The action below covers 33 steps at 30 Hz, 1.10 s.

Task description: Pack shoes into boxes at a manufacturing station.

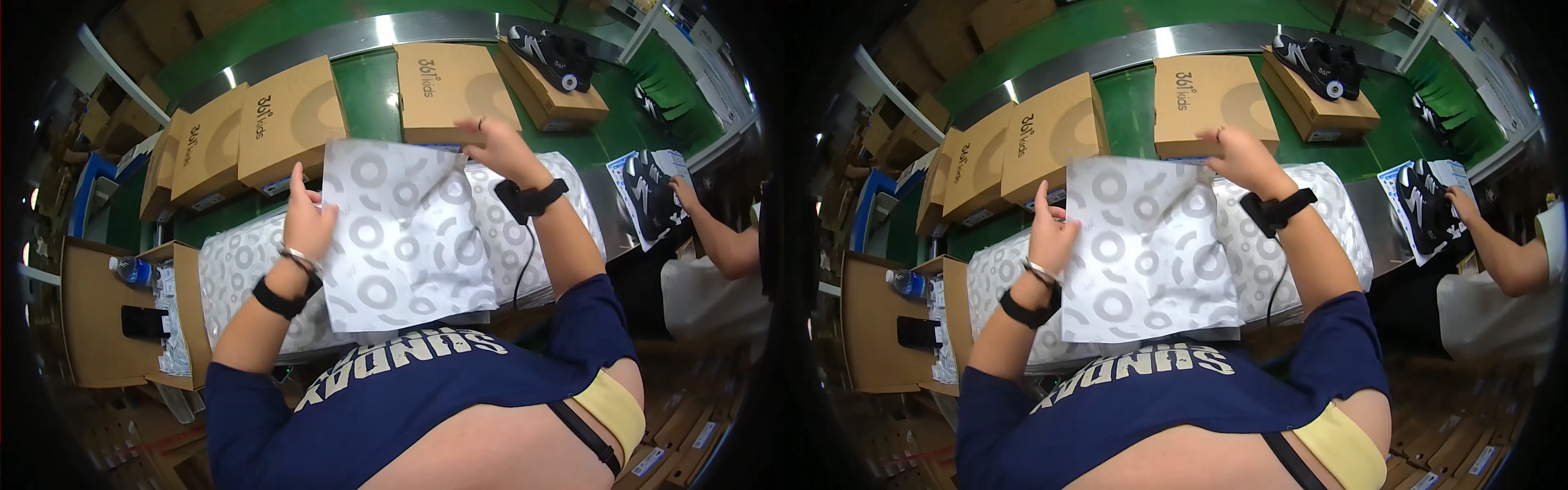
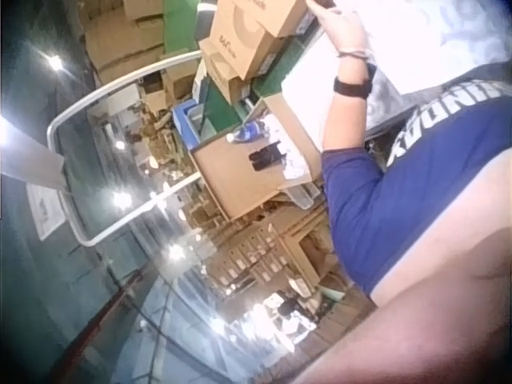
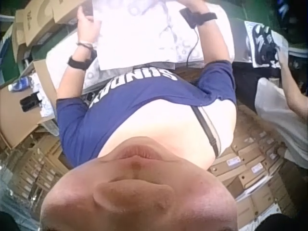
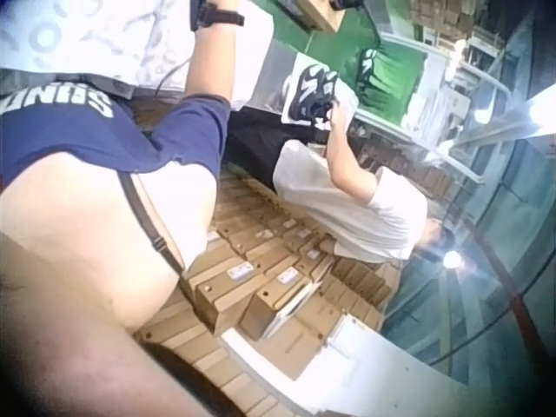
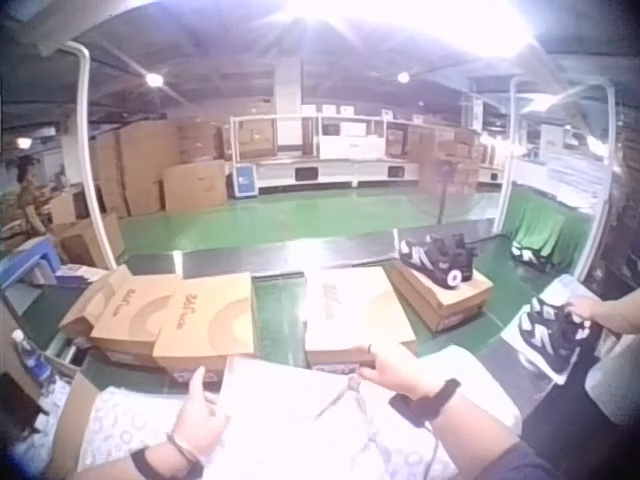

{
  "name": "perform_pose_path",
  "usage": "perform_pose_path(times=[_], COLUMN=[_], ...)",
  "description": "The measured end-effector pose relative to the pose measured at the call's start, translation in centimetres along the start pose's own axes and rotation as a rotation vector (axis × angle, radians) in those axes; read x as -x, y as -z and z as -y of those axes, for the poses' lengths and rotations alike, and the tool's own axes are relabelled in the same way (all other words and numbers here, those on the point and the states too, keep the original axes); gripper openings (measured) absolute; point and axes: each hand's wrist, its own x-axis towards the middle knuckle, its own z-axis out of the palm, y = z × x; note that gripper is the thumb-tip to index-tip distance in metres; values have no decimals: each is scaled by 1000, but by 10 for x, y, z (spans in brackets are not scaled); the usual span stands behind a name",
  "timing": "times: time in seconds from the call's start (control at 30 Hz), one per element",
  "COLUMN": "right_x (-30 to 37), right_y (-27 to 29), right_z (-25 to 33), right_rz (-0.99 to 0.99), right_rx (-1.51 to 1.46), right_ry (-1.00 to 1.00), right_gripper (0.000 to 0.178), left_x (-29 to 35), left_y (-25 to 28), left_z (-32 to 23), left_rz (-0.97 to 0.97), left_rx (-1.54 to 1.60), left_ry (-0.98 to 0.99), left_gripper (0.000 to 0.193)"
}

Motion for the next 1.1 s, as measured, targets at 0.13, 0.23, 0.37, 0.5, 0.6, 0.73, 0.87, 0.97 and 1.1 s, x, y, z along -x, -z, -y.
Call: perform_pose_path(times=[0.13,0.23,0.37,0.5,0.6,0.73,0.87,0.97,1.1], right_x=[-3,-24,-60,-48,-51,-62,-50,-34,15], right_y=[-41,-52,-37,-49,-44,-32,-22,-13,-1], right_z=[-58,-84,-82,-93,-79,-158,-107,-110,-83], right_rz=[201,279,-248,23,-97,-658,-1009,-700,-4], right_rx=[-370,-909,-174,974,471,-268,-1050,-1275,-768], right_ry=[-42,-257,-256,-117,-102,-434,-480,-572,-782], right_gripper=[27,10,29,95,89,62,43,42,88], left_x=[41,45,35,35,37,34,36,24,33], left_y=[-17,-19,-19,-22,-23,-30,-26,-25,-17], left_z=[-2,-1,21,26,28,26,33,34,26], left_rz=[31,414,396,394,380,401,377,372,190], left_rx=[-437,-294,-108,-17,-17,34,-44,-92,-266], left_ry=[-356,-60,-98,-73,-83,-104,-126,-140,-274], left_gripper=[83,83,85,85,83,84,83,80,75])
